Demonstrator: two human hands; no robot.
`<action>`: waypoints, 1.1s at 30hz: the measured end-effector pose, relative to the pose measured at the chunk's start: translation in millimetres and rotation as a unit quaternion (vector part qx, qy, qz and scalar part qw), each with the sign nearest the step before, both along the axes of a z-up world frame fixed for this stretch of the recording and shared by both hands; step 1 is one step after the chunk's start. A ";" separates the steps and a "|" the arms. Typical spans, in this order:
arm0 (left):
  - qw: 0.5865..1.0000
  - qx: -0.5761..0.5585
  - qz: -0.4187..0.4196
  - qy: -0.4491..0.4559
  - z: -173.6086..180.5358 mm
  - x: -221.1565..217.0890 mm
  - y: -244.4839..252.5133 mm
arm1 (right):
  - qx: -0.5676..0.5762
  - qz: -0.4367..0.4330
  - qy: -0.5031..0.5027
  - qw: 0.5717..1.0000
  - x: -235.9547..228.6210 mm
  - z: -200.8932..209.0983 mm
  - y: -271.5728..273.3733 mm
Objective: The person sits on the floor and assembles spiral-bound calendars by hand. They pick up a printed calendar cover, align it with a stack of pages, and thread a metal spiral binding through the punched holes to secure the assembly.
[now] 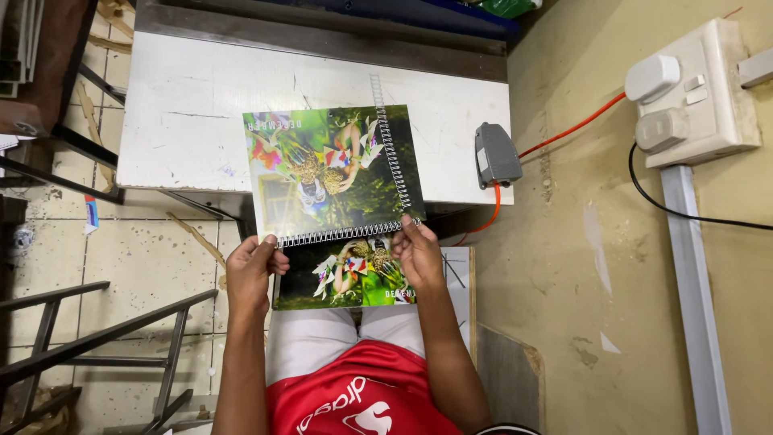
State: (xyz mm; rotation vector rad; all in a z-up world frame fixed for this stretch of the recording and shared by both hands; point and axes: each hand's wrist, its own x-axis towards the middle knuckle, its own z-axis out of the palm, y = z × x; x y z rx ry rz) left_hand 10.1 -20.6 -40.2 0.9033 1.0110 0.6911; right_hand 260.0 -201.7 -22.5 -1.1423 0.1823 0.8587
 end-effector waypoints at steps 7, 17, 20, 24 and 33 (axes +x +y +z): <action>1.000 -0.005 -0.002 -0.003 22.2 7.3 -10.4 | 0.014 0.004 -0.037 0.999 11.0 -20.6 -0.6; 0.998 -0.008 0.045 0.036 16.8 20.5 -15.9 | 0.041 0.044 0.039 0.997 -35.2 -39.2 24.5; 0.998 -0.005 0.034 0.053 19.4 17.6 -17.4 | 0.018 0.065 0.018 0.998 -44.7 -33.3 31.4; 0.999 -0.033 0.034 0.004 5.8 15.0 -15.0 | 0.005 0.020 0.009 1.000 -31.5 -2.4 20.4; 0.909 -0.272 0.113 -0.296 14.6 31.4 -16.9 | -0.081 0.064 -0.045 0.994 19.0 -1.0 -8.9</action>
